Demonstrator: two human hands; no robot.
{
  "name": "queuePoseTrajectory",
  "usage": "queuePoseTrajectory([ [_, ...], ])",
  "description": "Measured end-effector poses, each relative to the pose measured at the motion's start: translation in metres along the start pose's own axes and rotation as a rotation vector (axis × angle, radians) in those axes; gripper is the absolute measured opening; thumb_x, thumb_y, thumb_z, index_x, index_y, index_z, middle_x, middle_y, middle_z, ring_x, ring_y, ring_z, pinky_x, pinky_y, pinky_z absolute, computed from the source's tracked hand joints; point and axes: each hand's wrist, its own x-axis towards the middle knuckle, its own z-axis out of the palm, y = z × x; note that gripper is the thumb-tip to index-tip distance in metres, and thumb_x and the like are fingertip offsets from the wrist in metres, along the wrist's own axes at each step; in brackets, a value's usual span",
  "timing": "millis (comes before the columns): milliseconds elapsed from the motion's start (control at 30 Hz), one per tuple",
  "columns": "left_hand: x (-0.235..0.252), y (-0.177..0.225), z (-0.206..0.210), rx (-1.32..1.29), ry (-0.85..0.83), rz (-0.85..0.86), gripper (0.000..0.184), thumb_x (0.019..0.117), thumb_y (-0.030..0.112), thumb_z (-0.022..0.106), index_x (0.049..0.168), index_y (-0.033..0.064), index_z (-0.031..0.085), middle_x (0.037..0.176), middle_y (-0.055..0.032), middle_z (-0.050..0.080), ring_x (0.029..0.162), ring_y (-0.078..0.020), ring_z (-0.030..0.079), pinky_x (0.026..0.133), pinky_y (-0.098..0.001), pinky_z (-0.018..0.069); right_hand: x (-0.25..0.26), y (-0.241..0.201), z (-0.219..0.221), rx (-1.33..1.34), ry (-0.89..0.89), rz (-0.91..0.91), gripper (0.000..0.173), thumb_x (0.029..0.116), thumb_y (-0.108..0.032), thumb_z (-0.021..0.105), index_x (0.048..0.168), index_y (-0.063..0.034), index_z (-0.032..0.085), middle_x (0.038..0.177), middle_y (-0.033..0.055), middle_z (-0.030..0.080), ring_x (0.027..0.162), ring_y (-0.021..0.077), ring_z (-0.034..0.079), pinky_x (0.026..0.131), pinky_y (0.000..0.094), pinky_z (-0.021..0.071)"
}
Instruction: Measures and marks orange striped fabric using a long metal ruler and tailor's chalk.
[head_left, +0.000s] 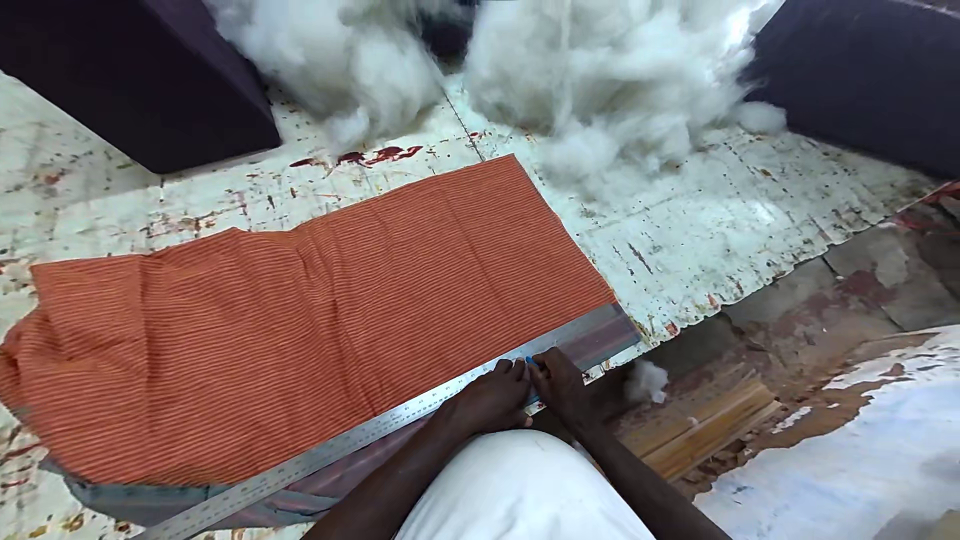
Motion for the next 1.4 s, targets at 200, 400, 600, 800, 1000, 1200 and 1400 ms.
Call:
queuePoseTrajectory([
  [200,0.004,-0.004,-0.005,0.038,-0.035,0.024,0.063,0.0986,0.050,0.062,0.143,0.0068,0.054,0.160,-0.0161,0.037,0.145,-0.0403,0.038,0.102,-0.0577,0.0500,0.001,-0.003,0.000,-0.004,0.008,-0.003,0.012,0.0917,-0.016,0.070,0.096,-0.0047,0.072,0.086,0.0061,0.065,0.073,0.0163,0.065,0.068,0.0329,0.0600],
  [400,0.010,-0.005,-0.017,0.095,-0.084,0.039,0.058,0.1001,0.050,0.058,0.140,0.0088,0.058,0.153,-0.0149,0.047,0.136,-0.0403,0.047,0.098,-0.0576,0.0517,0.001,-0.009,-0.002,-0.038,-0.014,0.051,0.014,0.0924,-0.019,0.071,0.095,-0.0048,0.071,0.085,0.0068,0.065,0.073,0.0172,0.066,0.069,0.0341,0.0609],
  [600,0.010,-0.007,-0.021,0.115,-0.100,0.045,0.057,0.1001,0.050,0.058,0.140,0.0092,0.059,0.153,-0.0138,0.048,0.136,-0.0373,0.048,0.097,-0.0549,0.0519,-0.002,-0.005,0.001,0.002,0.015,0.057,0.015,0.0923,-0.021,0.070,0.094,-0.0059,0.072,0.083,0.0042,0.063,0.069,0.0130,0.063,0.065,0.0299,0.0588],
  [800,0.010,-0.007,-0.018,0.077,-0.073,0.030,0.053,0.1000,0.048,0.060,0.134,0.0079,0.062,0.152,-0.0118,0.049,0.134,-0.0357,0.051,0.096,-0.0535,0.0531,-0.001,-0.006,0.001,0.006,0.011,0.089,0.014,0.0917,-0.020,0.071,0.094,-0.0057,0.072,0.084,0.0044,0.064,0.070,0.0131,0.063,0.065,0.0302,0.0590],
  [1000,0.009,-0.009,-0.019,0.066,-0.078,0.036,0.053,0.1006,0.049,0.058,0.132,0.0065,0.063,0.151,-0.0121,0.050,0.134,-0.0357,0.050,0.097,-0.0536,0.0523,-0.001,-0.002,0.002,0.018,0.014,0.078,0.014,0.0907,-0.019,0.071,0.093,-0.0058,0.071,0.081,0.0037,0.062,0.065,0.0115,0.060,0.061,0.0281,0.0571],
  [1200,0.008,-0.006,-0.022,0.063,-0.097,0.017,0.053,0.1007,0.048,0.058,0.132,0.0059,0.062,0.151,-0.0136,0.050,0.134,-0.0371,0.050,0.097,-0.0551,0.0518,-0.001,-0.004,0.002,0.023,0.005,0.087,0.013,0.0914,-0.020,0.071,0.092,-0.0064,0.071,0.081,0.0033,0.063,0.065,0.0112,0.061,0.061,0.0284,0.0578],
  [1400,0.008,-0.006,-0.021,0.070,-0.089,0.023,0.051,0.1005,0.048,0.059,0.130,0.0067,0.064,0.151,-0.0134,0.050,0.134,-0.0369,0.050,0.097,-0.0553,0.0520,0.001,-0.003,0.000,0.051,-0.002,0.114,0.016,0.0910,-0.020,0.073,0.097,-0.0058,0.072,0.084,0.0040,0.065,0.066,0.0117,0.062,0.062,0.0295,0.0586],
])
